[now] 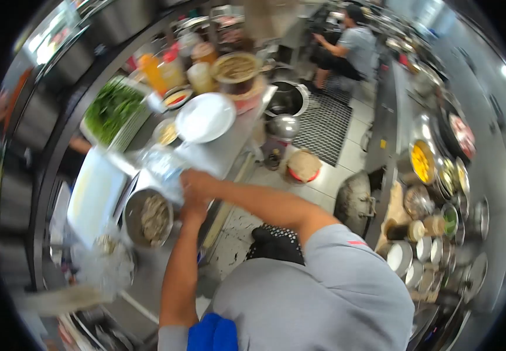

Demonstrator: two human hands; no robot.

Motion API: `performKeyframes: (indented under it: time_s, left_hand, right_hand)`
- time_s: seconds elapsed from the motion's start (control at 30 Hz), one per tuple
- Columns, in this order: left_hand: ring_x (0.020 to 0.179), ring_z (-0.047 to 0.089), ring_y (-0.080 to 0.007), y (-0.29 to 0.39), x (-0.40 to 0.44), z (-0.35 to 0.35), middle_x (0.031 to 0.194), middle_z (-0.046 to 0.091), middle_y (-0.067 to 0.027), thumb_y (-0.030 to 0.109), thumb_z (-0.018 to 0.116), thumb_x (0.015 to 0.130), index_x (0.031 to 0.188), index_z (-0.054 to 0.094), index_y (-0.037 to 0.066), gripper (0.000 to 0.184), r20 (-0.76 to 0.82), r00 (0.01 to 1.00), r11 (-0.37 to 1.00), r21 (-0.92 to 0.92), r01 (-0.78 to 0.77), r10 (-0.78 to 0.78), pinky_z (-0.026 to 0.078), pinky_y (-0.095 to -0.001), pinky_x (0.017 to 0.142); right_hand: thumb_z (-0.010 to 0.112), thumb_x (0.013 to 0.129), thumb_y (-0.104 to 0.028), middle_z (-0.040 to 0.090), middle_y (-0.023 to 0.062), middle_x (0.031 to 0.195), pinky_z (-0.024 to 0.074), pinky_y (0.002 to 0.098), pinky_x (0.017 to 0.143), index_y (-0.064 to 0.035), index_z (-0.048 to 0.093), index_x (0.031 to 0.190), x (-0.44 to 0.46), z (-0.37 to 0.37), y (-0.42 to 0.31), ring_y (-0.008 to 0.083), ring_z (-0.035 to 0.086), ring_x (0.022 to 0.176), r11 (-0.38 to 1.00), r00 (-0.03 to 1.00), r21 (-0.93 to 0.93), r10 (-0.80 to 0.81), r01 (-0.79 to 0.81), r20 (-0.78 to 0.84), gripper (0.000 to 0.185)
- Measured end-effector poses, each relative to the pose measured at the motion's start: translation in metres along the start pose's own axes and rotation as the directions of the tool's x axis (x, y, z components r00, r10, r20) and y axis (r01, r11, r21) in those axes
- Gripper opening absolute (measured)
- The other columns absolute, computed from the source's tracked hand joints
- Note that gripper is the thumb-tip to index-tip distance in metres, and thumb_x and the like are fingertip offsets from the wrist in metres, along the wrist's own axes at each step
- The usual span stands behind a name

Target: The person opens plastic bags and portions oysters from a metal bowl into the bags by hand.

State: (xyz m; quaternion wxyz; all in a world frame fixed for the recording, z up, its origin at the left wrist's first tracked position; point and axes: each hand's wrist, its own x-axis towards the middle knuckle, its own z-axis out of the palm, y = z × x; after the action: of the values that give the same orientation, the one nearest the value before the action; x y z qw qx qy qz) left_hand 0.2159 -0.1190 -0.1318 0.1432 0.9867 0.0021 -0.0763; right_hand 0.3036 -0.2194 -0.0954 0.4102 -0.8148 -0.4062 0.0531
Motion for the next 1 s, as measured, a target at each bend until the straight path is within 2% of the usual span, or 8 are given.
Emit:
performKeyframes:
  time_s: [0.07, 0.27, 0.33, 0.53, 0.67, 0.8, 0.87, 1.0]
  left_hand:
    - [0.115, 0.049, -0.0374, 0.012, -0.001, -0.01, 0.123, 0.053, -0.0212, 0.031, 0.041, 0.09, 0.114, 0.057, 0.004, 0.039, 0.169, 0.986, 0.986, 0.166, -0.03, 0.002, 0.041, -0.048, 0.092]
    - [0.097, 0.06, -0.0358, 0.029, -0.015, -0.019, 0.147, 0.016, -0.0188, 0.029, 0.047, 0.087, 0.104, 0.06, 0.003, 0.034, 0.06, 0.95, 0.942, -0.129, 0.311, -0.306, 0.047, -0.0474, 0.082]
    - [0.093, 0.062, -0.0349, 0.039, -0.026, -0.04, 0.151, 0.005, -0.0156, 0.03, 0.05, 0.086, 0.104, 0.059, 0.005, 0.032, 0.025, 0.952, 0.933, -0.19, 0.305, -0.306, 0.047, -0.048, 0.079]
    - [0.082, 0.064, -0.0314, 0.058, -0.099, -0.094, 0.132, 0.043, -0.0164, 0.024, 0.06, 0.084, 0.1, 0.057, 0.005, 0.025, -0.366, 0.919, 0.889, -0.456, -0.041, -0.145, 0.05, -0.042, 0.067]
    - [0.08, 0.062, -0.0251, 0.094, -0.12, -0.192, 0.097, 0.063, -0.0128, 0.017, 0.066, 0.079, 0.107, 0.058, 0.002, 0.033, -0.851, 0.503, 0.883, -0.343, -0.321, -0.148, 0.048, -0.0324, 0.074]
    - [0.079, 0.062, -0.0225, 0.1, -0.103, -0.207, 0.082, 0.064, -0.0105, 0.016, 0.064, 0.08, 0.108, 0.058, 0.002, 0.032, -0.891, 0.448, 0.95, -0.202, -0.239, -0.077, 0.046, -0.0294, 0.077]
    - [0.079, 0.061, -0.0189, 0.091, -0.109, -0.215, 0.083, 0.064, -0.0088, 0.017, 0.061, 0.083, 0.108, 0.058, 0.002, 0.03, -0.278, 0.916, 0.548, -0.833, -0.081, -0.288, 0.046, -0.0294, 0.076]
    - [0.063, 0.06, -0.0129, 0.057, -0.111, -0.191, 0.07, 0.061, -0.0056, 0.018, 0.056, 0.086, 0.093, 0.059, -0.002, 0.021, -0.234, 0.893, 0.242, -0.959, -0.148, -0.383, 0.046, -0.0269, 0.06]
  right_hand:
    - [0.066, 0.065, -0.023, 0.056, 0.0067, 0.076, 0.0454, 0.0331, 0.066, -0.0047, 0.056, 0.078, -0.002, -0.021, 0.013, 0.0205, 0.054, 0.072, 0.877, 0.949, 0.364, -0.309, 0.312, -0.07, 0.025]
    - [0.048, 0.089, -0.021, 0.055, 0.0012, 0.073, 0.0437, 0.0244, 0.066, -0.0068, 0.053, 0.083, 0.001, -0.155, -0.074, 0.0103, 0.054, 0.068, 0.51, 0.891, 0.858, 0.418, -0.069, -0.177, 0.016]
    - [0.049, 0.088, -0.019, 0.054, -0.0001, 0.071, 0.0415, 0.0222, 0.061, -0.0069, 0.053, 0.084, 0.002, -0.178, -0.086, 0.0084, 0.052, 0.064, 0.523, 0.911, 0.847, 0.389, -0.095, -0.139, 0.013]
    - [0.056, 0.086, -0.012, 0.052, -0.0057, 0.068, 0.0317, 0.0168, 0.05, -0.0057, 0.059, 0.087, 0.005, -0.202, -0.105, 0.0018, 0.043, 0.058, 0.842, 0.934, 0.501, 0.319, -0.2, -0.163, 0.007]
    - [0.06, 0.083, -0.015, 0.057, 0.0006, 0.068, 0.0418, 0.0227, 0.059, -0.0047, 0.064, 0.089, 0.008, -0.202, -0.145, 0.0068, 0.05, 0.063, 0.996, 0.998, 0.081, 0.022, -0.026, 0.051, 0.013]
    - [0.06, 0.083, -0.019, 0.062, 0.0028, 0.074, 0.0458, 0.0238, 0.066, -0.0055, 0.066, 0.093, 0.015, -0.191, -0.177, 0.0095, 0.056, 0.07, 0.985, 0.838, 0.104, -0.171, 0.136, 0.518, 0.018]
    - [0.06, 0.086, -0.022, 0.063, 0.0004, 0.082, 0.0464, 0.0245, 0.067, -0.0046, 0.065, 0.099, 0.022, -0.194, -0.184, 0.0089, 0.057, 0.074, 0.967, 0.844, 0.198, 0.03, -0.16, 0.535, 0.022]
    - [0.035, 0.095, -0.046, 0.061, 0.0064, 0.104, 0.0453, 0.0317, 0.083, -0.0039, 0.056, 0.116, 0.026, -0.185, -0.135, 0.0155, 0.056, 0.089, 0.745, 0.928, 0.572, 0.176, -0.343, 0.327, 0.052]
